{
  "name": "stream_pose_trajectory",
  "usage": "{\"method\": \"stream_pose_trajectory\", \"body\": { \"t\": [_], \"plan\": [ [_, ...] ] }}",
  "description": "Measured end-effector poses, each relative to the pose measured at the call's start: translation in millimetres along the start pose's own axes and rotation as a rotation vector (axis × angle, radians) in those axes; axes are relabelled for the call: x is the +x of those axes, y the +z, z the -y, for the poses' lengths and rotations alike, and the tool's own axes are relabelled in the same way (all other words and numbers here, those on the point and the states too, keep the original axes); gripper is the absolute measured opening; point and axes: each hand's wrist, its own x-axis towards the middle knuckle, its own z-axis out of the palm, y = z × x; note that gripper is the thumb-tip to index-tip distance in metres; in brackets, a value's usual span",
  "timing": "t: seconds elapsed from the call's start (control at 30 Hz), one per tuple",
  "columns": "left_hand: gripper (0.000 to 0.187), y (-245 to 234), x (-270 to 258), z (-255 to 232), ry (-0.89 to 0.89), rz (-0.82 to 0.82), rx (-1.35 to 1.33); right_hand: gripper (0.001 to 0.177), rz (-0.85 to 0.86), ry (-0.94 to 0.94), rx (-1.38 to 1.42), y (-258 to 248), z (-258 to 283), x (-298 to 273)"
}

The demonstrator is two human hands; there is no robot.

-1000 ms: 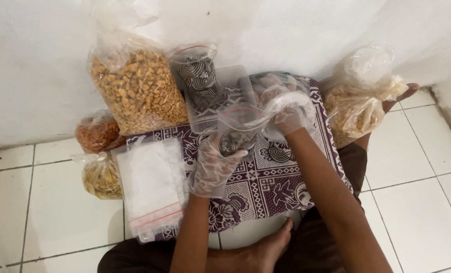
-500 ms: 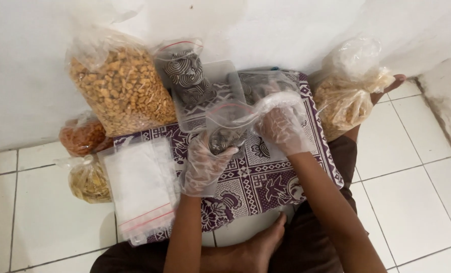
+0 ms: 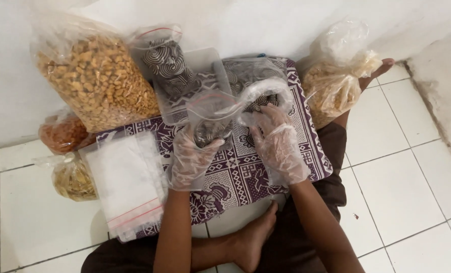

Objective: A person wearing plastic gloves is manually filling small plastic bags with spiral-patterned snacks from a container.

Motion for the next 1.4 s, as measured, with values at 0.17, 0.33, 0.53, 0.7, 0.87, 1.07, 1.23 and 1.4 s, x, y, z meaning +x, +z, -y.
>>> {"method": "stream_pose_trajectory", "body": {
  "t": [0.17,0.33,0.53,0.7,0.87,1.07,1.23,1.4],
  "plan": [
    [0.047,-4.7,3.9,-0.5,-0.059,0.018,-0.086,0.02,-0.126,-0.167,-0.137,24.8,-29.6,2.0],
    [0.052,0.6,-1.1,9.7,-0.013,0.011,-0.047,0.019,-0.012,-0.295,-0.26,-17.5,2.5,14.1],
    [0.055,6.6,-8.3,20.4,0.113,-0.052,0.089,0.014,0.31,-0.263,-0.513,-23.4,22.4,32.8],
    [0.051,2.9,-2.1,13.3,0.053,-0.045,-0.111,0.017,0.203,-0.438,-0.739,-44.6,33.5,48.7],
    [0.06,14.5,-11.0,26.1,0.238,-0.116,0.062,0.01,0.328,-0.351,-0.514,-78.7,52.8,55.4],
    [0.063,16.2,-11.8,23.7,0.281,-0.12,0.071,0.01,0.014,-0.461,-0.307,1.7,-10.8,41.2],
    [0.048,6.0,-0.9,15.4,0.465,-0.16,0.111,0.012,0.101,0.043,0.302,-29.4,25.6,40.6],
    [0.045,-2.7,2.1,22.9,0.566,-0.111,0.27,0.01,0.104,0.28,0.489,-43.3,27.2,28.8]
  ]
}}
